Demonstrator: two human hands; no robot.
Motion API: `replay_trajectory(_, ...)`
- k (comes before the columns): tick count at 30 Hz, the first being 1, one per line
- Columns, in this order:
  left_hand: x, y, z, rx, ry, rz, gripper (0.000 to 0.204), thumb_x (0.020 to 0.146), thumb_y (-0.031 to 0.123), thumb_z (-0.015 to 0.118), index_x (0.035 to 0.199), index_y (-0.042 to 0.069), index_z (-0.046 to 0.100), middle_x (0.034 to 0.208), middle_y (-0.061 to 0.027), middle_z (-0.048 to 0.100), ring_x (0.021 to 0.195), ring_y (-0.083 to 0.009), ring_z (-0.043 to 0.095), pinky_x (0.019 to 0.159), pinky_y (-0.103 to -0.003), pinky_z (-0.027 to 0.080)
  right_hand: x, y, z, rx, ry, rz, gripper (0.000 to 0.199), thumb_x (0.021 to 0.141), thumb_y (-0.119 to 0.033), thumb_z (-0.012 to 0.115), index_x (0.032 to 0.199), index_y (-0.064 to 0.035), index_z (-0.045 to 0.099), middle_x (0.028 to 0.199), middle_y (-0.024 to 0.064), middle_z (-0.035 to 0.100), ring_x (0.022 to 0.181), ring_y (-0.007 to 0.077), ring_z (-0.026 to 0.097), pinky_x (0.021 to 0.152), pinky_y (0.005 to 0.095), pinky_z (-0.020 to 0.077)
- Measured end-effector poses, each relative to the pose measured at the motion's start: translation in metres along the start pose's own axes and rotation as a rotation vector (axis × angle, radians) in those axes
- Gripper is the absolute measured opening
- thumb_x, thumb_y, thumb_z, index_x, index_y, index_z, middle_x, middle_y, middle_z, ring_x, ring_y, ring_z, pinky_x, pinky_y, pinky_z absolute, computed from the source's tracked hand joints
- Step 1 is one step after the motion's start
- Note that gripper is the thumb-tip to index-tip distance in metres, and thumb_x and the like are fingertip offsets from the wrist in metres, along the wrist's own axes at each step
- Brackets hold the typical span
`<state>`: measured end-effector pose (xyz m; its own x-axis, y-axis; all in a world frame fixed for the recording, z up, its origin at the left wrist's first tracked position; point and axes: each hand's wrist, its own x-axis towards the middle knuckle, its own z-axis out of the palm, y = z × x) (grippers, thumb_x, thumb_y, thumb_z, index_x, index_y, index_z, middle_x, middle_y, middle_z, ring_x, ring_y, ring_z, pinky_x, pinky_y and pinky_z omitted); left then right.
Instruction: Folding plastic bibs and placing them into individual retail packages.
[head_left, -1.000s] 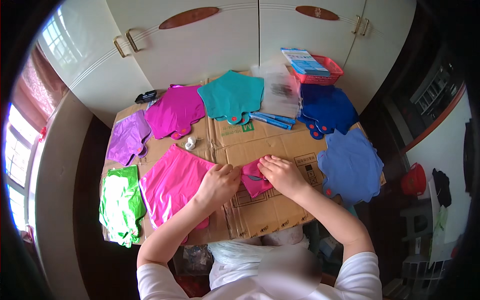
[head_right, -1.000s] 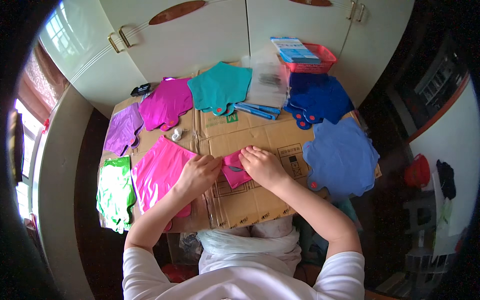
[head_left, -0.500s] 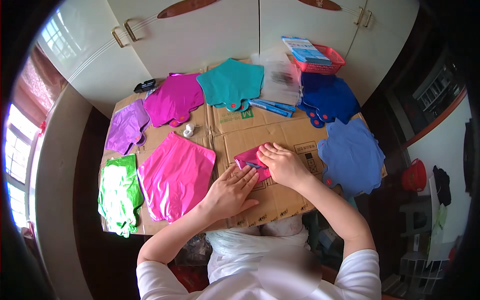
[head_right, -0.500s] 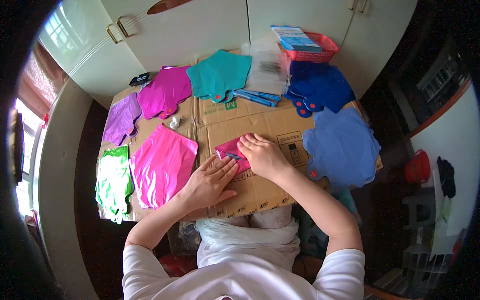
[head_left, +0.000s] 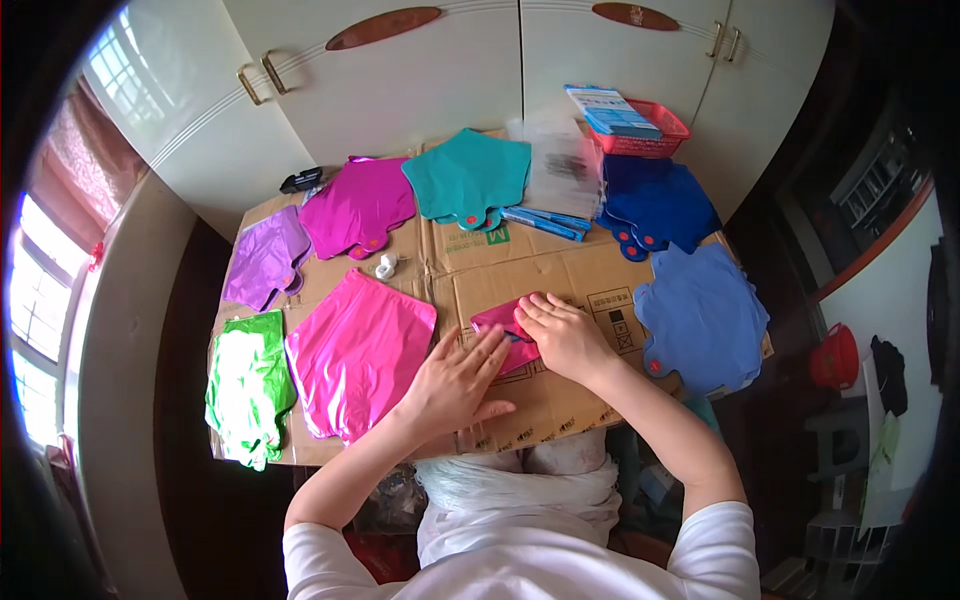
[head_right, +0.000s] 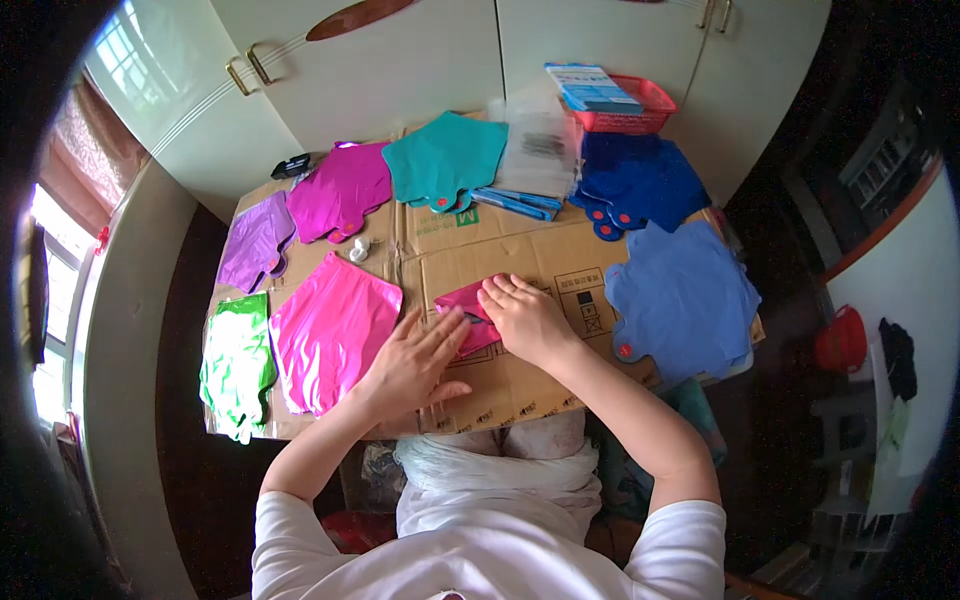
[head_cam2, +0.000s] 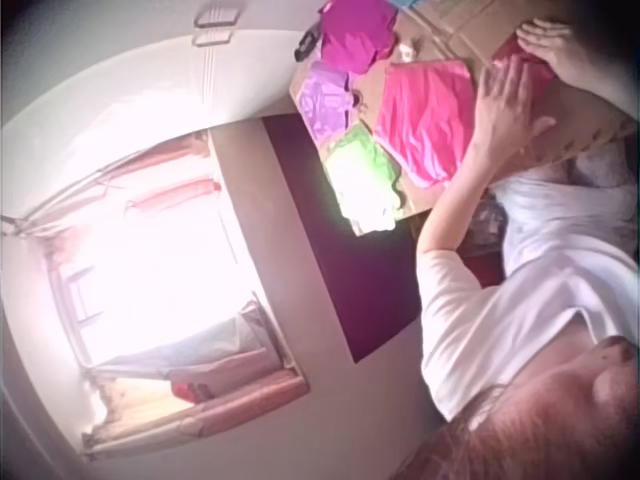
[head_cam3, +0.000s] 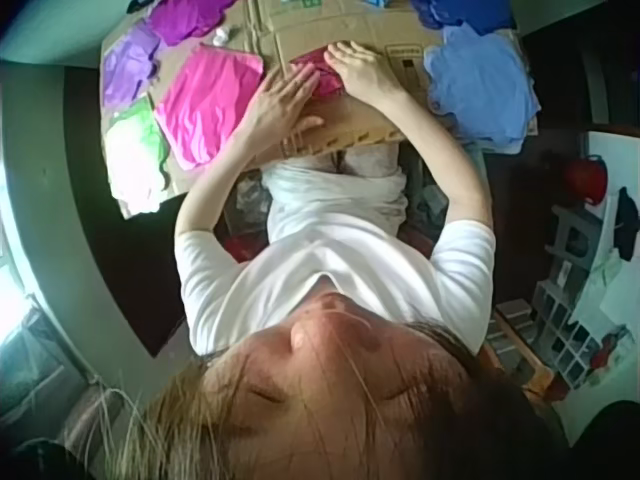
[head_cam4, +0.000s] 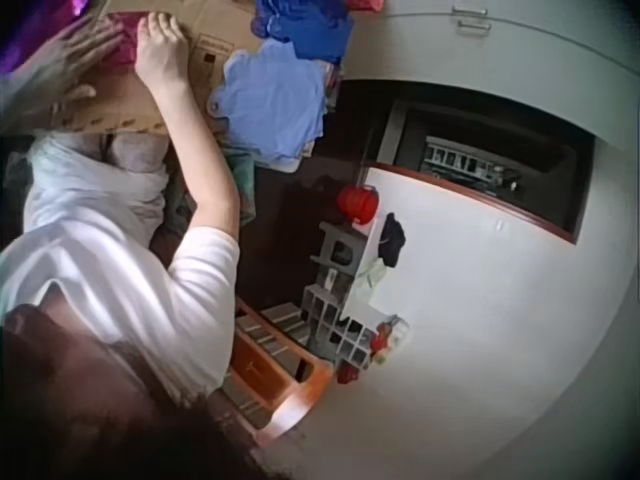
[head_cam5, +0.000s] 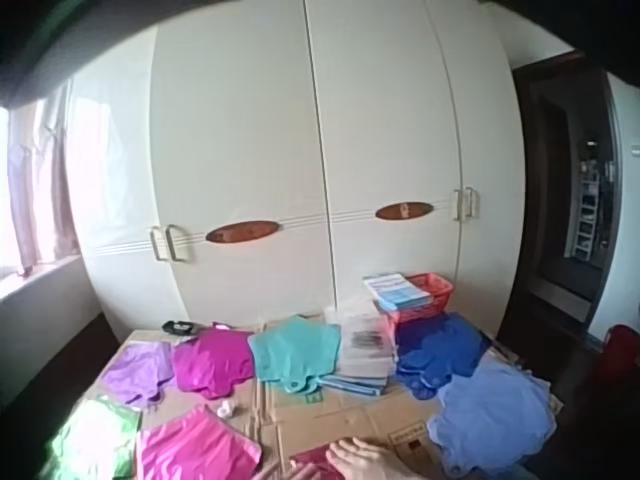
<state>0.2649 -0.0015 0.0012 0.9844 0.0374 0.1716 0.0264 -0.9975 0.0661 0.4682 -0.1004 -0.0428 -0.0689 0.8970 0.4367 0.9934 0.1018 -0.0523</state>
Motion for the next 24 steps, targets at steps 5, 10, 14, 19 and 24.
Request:
replay_trajectory(5, -0.014, 0.001, -0.004, 0.054, 0.002, 0.030, 0.066, 0.085, 0.054, 0.051, 0.125, 0.002, 0.051, 0.130, -0.0151, 0.050, 0.127, -0.0253, 0.043, 0.105, -0.050, 0.029, -0.004, -0.004, -0.004, 0.037, 0.031, 0.012, 0.030, 0.083, -0.009, 0.048, 0.107, 0.0018, 0.061, 0.119, 0.0165, 0.059, 0.112, 0.0281, 0.056, 0.098, 0.0374, 0.0433)
replay_trajectory(10, 0.010, -0.029, -0.023, -0.118, 0.069, -0.040, 0.036, 0.082, 0.029, 0.062, 0.108, 0.006, 0.062, 0.111, -0.0107, 0.062, 0.111, -0.0248, 0.055, 0.093, -0.043, 0.041, -0.008, -0.015, -0.015, 0.001, 0.074, -0.026, 0.026, 0.080, -0.008, 0.051, 0.102, 0.0020, 0.060, 0.115, 0.0180, 0.059, 0.107, 0.0323, 0.058, 0.092, 0.0393, 0.0471)
replay_trajectory(14, 0.061, -0.063, -0.002, -0.061, 0.275, -0.081, 0.027, 0.078, 0.012, 0.061, 0.104, 0.006, 0.062, 0.104, -0.0088, 0.064, 0.098, -0.0254, 0.058, 0.084, -0.039, 0.045, -0.019, -0.034, -0.028, 0.022, 0.026, -0.024, 0.038, 0.082, -0.025, 0.056, 0.111, 0.0010, 0.058, 0.114, 0.0220, 0.058, 0.110, 0.0356, 0.055, 0.095, 0.0426, 0.0439)
replay_trajectory(19, 0.141, -0.074, 0.026, 0.157, 0.377, 0.008, 0.032, 0.076, 0.010, 0.057, 0.107, 0.009, 0.062, 0.097, -0.0063, 0.060, 0.096, -0.0244, 0.055, 0.081, -0.038, 0.043, -0.048, -0.052, -0.047, 0.017, -0.054, 0.068, 0.068, 0.079, -0.051, 0.060, 0.120, 0.0020, 0.054, 0.124, 0.0248, 0.052, 0.118, 0.0382, 0.049, 0.100, 0.0438, 0.0383)
replay_trajectory(24, 0.170, -0.085, 0.043, 0.305, 0.378, 0.023, 0.013, 0.075, 0.016, 0.056, 0.087, 0.014, 0.060, 0.082, -0.0011, 0.056, 0.089, -0.0193, 0.053, 0.071, -0.035, 0.040, -0.066, -0.069, -0.059, 0.026, -0.220, 0.114, 0.089, 0.073, -0.063, 0.058, 0.130, 0.0044, 0.043, 0.133, 0.0251, 0.043, 0.129, 0.0373, 0.036, 0.107, 0.0453, 0.0287)
